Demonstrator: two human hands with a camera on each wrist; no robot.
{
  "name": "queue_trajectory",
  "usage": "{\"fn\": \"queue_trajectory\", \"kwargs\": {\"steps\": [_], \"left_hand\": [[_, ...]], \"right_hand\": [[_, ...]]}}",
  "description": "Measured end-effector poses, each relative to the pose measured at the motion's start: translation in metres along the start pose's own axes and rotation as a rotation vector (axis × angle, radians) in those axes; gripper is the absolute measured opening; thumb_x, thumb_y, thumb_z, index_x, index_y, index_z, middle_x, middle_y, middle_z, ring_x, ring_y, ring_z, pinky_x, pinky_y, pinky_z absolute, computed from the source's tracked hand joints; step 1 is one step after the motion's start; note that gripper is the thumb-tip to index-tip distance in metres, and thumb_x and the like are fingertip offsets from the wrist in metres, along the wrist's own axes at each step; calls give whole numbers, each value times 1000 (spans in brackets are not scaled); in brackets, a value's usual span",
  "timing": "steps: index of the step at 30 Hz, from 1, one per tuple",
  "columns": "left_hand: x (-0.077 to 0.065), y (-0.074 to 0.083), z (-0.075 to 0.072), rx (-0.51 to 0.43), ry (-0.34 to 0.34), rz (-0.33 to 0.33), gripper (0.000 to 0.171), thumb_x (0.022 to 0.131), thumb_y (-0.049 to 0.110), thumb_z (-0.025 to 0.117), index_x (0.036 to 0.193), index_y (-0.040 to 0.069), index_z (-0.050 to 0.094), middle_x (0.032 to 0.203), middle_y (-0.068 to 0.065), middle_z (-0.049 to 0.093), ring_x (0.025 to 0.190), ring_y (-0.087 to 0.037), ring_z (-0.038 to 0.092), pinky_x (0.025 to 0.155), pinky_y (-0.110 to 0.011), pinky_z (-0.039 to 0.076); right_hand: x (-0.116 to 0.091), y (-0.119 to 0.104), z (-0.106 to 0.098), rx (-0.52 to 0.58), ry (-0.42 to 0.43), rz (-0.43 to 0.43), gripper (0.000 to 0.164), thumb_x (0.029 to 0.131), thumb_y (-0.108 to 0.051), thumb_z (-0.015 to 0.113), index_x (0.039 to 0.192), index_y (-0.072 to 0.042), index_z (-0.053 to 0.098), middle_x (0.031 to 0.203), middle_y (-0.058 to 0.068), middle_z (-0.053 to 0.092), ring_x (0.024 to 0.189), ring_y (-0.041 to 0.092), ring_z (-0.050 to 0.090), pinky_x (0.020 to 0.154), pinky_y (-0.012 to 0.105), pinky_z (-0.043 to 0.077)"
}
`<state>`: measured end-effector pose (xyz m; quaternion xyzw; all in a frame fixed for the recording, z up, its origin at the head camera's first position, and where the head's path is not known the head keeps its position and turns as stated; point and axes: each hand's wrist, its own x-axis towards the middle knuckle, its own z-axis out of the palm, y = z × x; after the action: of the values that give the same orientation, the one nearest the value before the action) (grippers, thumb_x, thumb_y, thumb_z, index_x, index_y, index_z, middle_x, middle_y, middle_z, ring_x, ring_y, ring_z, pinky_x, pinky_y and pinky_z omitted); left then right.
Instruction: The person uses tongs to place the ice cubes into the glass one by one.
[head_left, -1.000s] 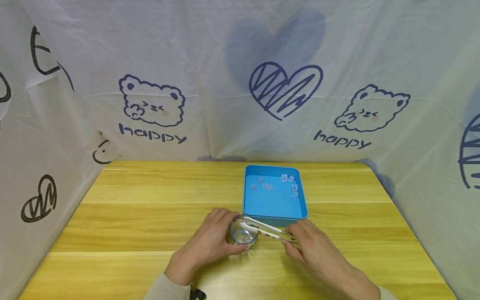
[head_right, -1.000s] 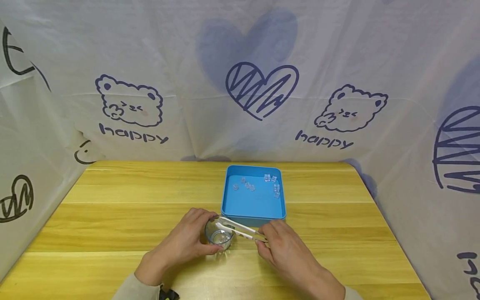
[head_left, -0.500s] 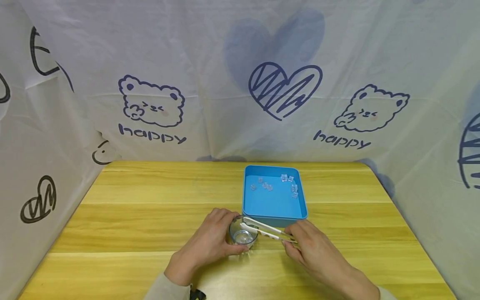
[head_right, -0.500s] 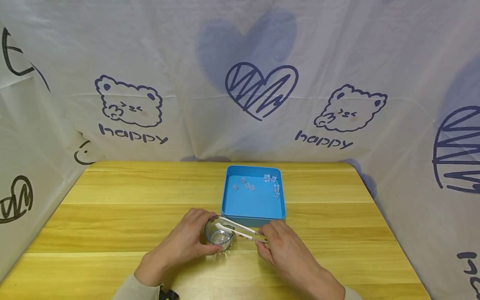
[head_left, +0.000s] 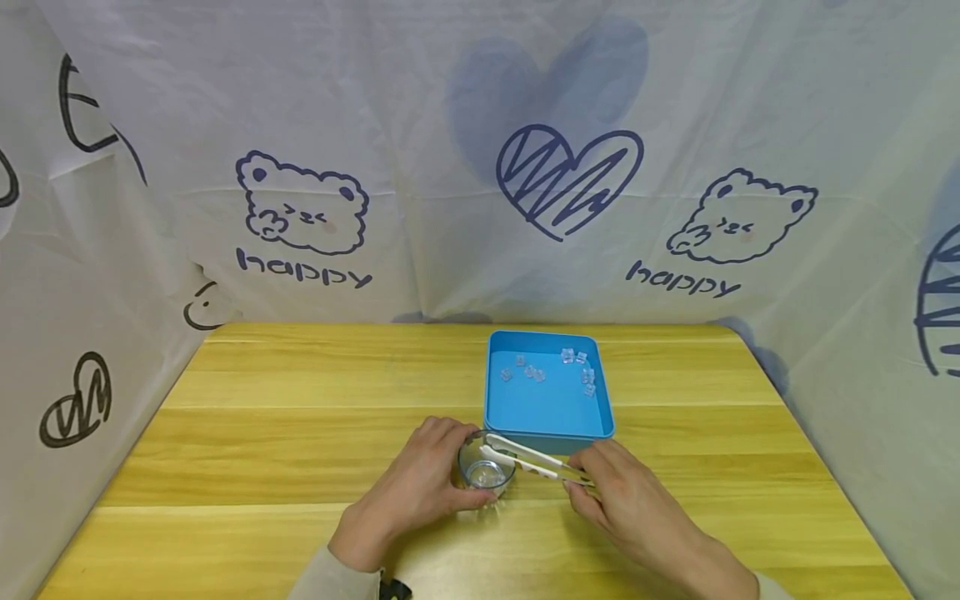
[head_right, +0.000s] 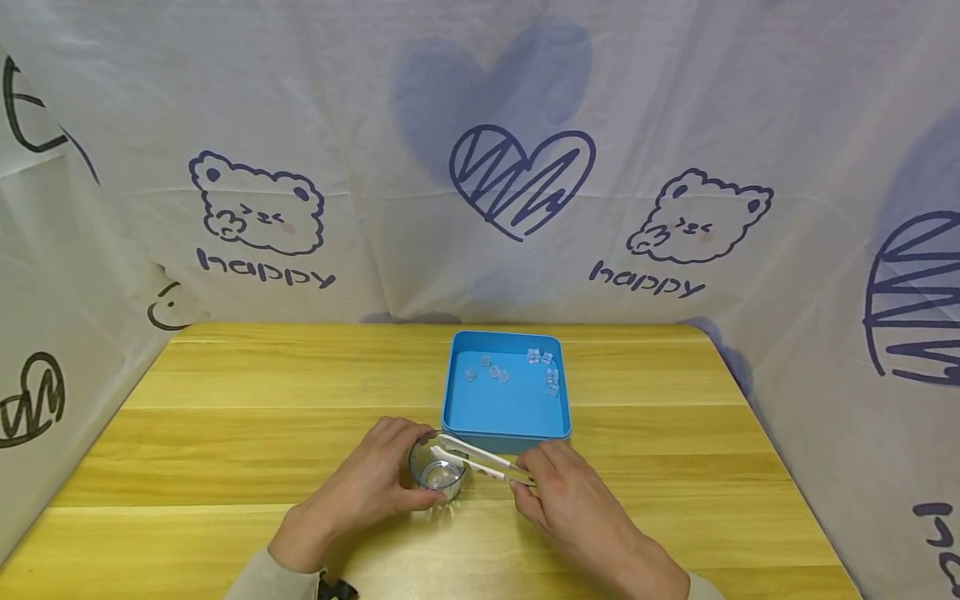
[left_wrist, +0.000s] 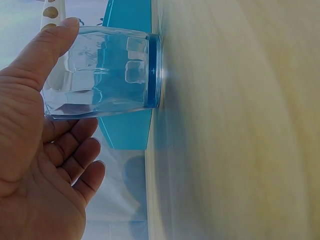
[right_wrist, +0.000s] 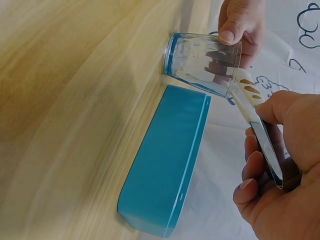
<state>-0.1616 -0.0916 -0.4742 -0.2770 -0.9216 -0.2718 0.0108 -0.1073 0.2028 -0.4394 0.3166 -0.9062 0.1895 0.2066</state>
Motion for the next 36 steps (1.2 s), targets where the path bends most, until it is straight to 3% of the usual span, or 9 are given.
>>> {"fn": "queue_trajectory", "kwargs": {"steps": [8, 16, 26, 30, 36], "left_hand": [[0, -1, 0, -4, 6, 1, 85, 78, 53, 91, 141, 5, 61, 131, -7, 65, 123, -25, 55, 112, -47, 48], [0, -2, -1, -6, 3, -3, 85, 78, 54, 90, 142, 6, 61, 132, -7, 65, 123, -25, 55, 112, -47, 49], [1, -1, -1, -18, -6, -15, 86, 78, 54, 91, 143, 6, 60, 134, -8, 64, 125, -26, 55, 114, -48, 48], [0, -1, -1, -24, -7, -15, 86, 78, 53, 91, 142, 5, 60, 134, -8, 64, 125, -26, 55, 114, -49, 48], [-1, 0, 0, -20, -7, -9, 86, 78, 53, 91, 143, 5, 60, 133, -8, 65, 125, -26, 55, 114, -49, 48]], "right_hand": [[2, 2, -1, 6, 12, -2, 18, 89, -8, 79, 102, -11, 66, 92, -8, 62, 84, 4, 52, 67, 23, 51], [9, 10, -6, -18, 49, 7, 12, 97, -14, 73, 101, -7, 64, 89, -3, 60, 79, 6, 49, 62, 21, 49], [25, 30, -9, -48, 111, 20, 16, 89, -5, 77, 100, 0, 65, 89, 6, 63, 79, 14, 53, 62, 29, 54], [32, 40, -8, -65, 97, 75, 16, 90, -6, 78, 100, 2, 67, 91, 9, 65, 81, 18, 57, 65, 36, 57], [41, 55, -6, -60, 21, 224, 15, 96, -8, 71, 102, 5, 67, 94, 14, 67, 83, 24, 59, 69, 41, 59]]}}
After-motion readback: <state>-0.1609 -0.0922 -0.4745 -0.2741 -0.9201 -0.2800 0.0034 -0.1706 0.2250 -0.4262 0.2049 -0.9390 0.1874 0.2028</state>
